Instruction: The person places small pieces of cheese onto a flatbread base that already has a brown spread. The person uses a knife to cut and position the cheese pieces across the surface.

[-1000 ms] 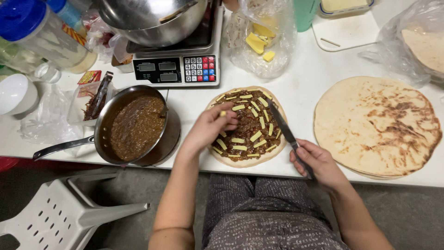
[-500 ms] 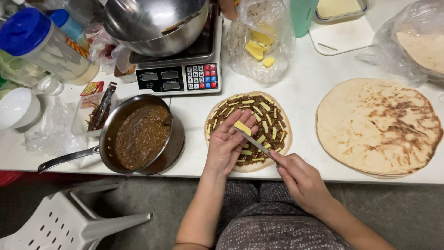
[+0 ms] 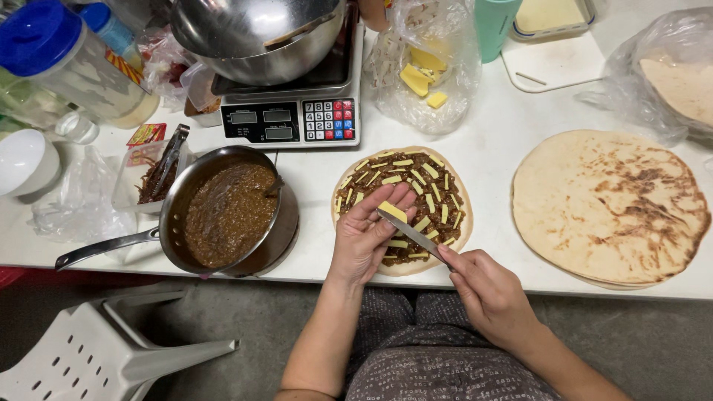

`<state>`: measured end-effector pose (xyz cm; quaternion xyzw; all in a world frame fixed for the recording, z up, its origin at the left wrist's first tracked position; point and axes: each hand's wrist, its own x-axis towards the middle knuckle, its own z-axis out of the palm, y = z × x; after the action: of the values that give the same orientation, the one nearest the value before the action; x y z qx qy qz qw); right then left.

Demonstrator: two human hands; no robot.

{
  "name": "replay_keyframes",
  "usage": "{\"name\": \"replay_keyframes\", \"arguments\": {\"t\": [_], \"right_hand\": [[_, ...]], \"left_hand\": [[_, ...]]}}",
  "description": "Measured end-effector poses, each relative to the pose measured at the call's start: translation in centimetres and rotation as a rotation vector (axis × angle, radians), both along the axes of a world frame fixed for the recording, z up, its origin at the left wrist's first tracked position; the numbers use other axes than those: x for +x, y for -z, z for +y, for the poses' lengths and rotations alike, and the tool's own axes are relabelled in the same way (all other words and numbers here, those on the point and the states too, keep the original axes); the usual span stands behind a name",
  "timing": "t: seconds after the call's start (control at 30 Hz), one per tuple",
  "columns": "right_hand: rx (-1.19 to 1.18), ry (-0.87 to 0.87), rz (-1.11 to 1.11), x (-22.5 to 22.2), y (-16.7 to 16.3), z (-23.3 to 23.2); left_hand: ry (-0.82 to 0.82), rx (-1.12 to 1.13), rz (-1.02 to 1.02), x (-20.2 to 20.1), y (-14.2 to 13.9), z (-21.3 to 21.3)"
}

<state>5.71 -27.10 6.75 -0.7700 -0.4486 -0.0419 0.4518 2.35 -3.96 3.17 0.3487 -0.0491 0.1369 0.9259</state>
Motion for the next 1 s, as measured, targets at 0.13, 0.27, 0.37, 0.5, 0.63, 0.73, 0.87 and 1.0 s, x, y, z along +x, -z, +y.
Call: {"name": "replay_keyframes", "arguments": {"t": [0.13, 0.27, 0.37, 0.5, 0.63, 0.73, 0.87, 1.0], "right_hand": [[0.008, -0.004, -0.003, 0.02, -0.04, -0.04], [-0.004, 0.01, -0.007, 0.14, 0.07, -0.02], [-0.018, 0.023, -0.01, 0.27, 0.27, 0.06], [-0.006, 0.022, -0.017, 0.44, 0.53, 0.02], [-0.011, 0.042, -0.02, 0.63, 0.82, 0.09], [-0.008, 0.052, -0.018, 0.82, 0.82, 0.07], [-0.02, 0.031, 0.064, 0.74, 0.59, -0.28], [-0.015, 0.018, 0.062, 0.82, 0.27, -0.63]], "left_hand": [[-0.001, 0.029, -0.01, -0.09, -0.08, 0.03], [-0.012, 0.059, -0.017, -0.17, -0.23, -0.03], [-0.022, 0.089, -0.011, -0.18, -0.35, -0.04], [-0.033, 0.126, -0.014, -0.17, -0.46, -0.04], [-0.035, 0.162, -0.019, -0.31, -0.43, -0.05], [-0.027, 0.157, -0.009, -0.25, -0.4, -0.08], [-0.014, 0.14, -0.022, -0.25, -0.43, -0.16], [-0.005, 0.123, -0.052, -0.18, -0.78, -0.32]]}}
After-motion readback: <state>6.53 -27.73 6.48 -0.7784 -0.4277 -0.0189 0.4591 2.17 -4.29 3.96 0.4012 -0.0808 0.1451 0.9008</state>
